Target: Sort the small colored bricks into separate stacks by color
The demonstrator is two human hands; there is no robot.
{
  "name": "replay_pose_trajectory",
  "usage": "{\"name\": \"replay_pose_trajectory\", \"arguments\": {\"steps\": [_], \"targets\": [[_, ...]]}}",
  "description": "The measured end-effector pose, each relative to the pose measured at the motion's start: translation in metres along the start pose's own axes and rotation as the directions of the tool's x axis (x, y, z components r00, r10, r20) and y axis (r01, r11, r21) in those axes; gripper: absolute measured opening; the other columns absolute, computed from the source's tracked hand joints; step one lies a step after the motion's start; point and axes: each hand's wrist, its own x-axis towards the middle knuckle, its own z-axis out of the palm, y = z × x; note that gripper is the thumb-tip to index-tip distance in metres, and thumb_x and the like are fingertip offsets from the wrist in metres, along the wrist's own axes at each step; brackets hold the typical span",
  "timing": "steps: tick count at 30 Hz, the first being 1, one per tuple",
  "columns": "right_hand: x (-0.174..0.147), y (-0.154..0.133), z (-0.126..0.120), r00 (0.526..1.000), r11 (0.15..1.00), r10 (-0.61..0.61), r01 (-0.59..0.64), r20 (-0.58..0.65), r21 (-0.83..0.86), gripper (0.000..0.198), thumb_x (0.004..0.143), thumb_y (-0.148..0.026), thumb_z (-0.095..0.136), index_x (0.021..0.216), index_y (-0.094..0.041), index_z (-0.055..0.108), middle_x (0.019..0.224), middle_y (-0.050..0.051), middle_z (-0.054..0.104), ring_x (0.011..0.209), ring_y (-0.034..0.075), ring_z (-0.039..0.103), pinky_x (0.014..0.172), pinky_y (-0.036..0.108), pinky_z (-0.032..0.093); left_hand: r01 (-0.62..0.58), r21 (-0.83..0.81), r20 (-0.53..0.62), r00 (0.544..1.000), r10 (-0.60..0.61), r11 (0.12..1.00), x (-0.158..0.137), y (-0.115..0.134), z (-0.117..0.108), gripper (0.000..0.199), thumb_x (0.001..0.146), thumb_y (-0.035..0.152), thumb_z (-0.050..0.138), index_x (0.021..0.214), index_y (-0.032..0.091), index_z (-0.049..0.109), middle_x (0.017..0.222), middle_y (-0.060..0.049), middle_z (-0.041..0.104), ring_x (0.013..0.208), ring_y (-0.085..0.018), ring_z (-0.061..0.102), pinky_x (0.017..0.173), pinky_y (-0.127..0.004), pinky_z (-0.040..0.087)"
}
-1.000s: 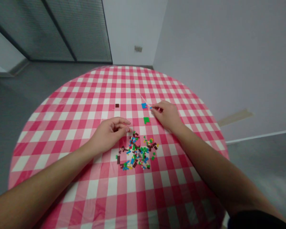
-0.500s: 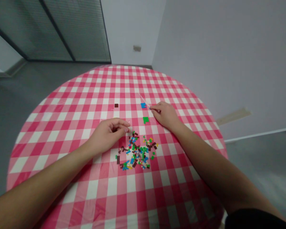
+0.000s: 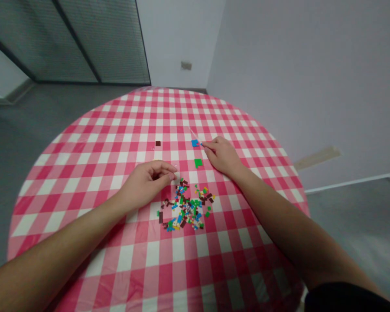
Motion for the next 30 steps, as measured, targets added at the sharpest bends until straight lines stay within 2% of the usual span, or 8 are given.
{"name": "replay_pose_trajectory", "arguments": {"steps": [18,26,30], "targets": [[0.0024,-0.0061,0.0021,1.000,0.999,0.017,-0.017,0.006,-0.039,0.043,0.105,-0.031,0.044,0.130,-0.019,0.075,0.099,0.016,0.064,0.095,0.029,0.057,0.084,0.040,0.044,-0.007,0.034,0.014,1.000,0.007,0.999,0.0005,0.0027,0.0005,0.017,0.082,0.034,0.070,0.091,0.021,0.076,0.090,-0.008,0.080,0.080,-0.022,0.074,0.074,-0.036,0.060],[0.0040,-0.0072,-0.0002,0.999,0.996,0.032,-0.029,0.025,-0.081,0.046,0.103,-0.028,0.041,0.137,-0.012,0.070,0.102,0.018,0.064,0.098,0.030,0.056,0.087,0.041,0.045,-0.027,0.027,0.021,0.999,0.027,0.999,0.0001,0.0004,0.0002,0.015,0.082,0.033,0.070,0.090,0.022,0.077,0.089,-0.007,0.080,0.079,-0.021,0.073,0.076,-0.037,0.061],[0.0040,-0.0072,-0.0006,0.998,0.996,0.046,-0.044,0.030,-0.075,0.046,0.103,-0.028,0.041,0.134,-0.013,0.072,0.102,0.018,0.065,0.098,0.030,0.057,0.087,0.041,0.045,-0.023,0.033,0.021,1.000,0.022,0.999,-0.0002,0.0023,0.0004,0.015,0.082,0.033,0.069,0.089,0.022,0.077,0.089,-0.007,0.080,0.079,-0.021,0.074,0.076,-0.037,0.060]]}}
